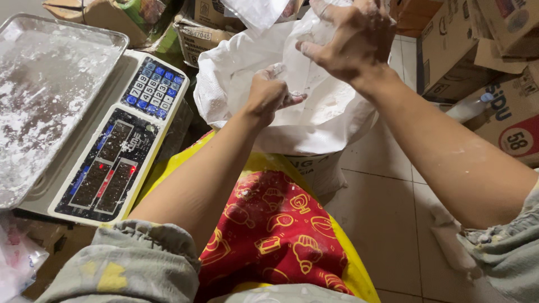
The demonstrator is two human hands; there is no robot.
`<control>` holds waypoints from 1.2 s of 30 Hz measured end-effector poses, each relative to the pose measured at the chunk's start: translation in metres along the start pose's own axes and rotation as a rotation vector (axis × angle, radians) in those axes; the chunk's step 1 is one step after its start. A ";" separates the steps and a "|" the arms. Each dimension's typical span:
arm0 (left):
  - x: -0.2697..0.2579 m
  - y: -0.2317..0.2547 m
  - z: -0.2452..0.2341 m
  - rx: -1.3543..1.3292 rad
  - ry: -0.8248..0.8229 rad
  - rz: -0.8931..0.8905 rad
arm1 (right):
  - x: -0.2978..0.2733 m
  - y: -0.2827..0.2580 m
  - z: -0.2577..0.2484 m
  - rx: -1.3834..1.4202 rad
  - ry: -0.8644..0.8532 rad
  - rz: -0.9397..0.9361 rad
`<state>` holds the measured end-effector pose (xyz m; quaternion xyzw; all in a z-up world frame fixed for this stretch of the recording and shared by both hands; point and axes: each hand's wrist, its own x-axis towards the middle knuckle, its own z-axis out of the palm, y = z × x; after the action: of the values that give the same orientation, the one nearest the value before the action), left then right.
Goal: The person scoops white powder from a large sack into small plastic bags, places each bag on a digital scale to check the weight, adjusts the contents as needed, and sets the filled bags aside. The process is repeated multiple times.
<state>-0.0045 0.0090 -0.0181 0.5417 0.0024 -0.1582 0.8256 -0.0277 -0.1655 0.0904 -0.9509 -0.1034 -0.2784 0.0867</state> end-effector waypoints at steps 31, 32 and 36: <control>0.008 0.066 -0.068 0.656 0.047 -0.267 | 0.018 -0.035 0.083 1.821 -0.686 1.242; 0.013 0.064 -0.069 0.831 -0.004 -0.284 | 0.019 -0.036 0.079 1.745 -0.710 1.219; 0.028 0.060 -0.071 1.167 -0.083 -0.313 | 0.017 -0.041 0.057 1.498 -0.798 1.039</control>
<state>0.0495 0.0865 0.0012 0.8916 -0.0375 -0.2741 0.3585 0.0055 -0.1109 0.0565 -0.6019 0.1554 0.2714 0.7348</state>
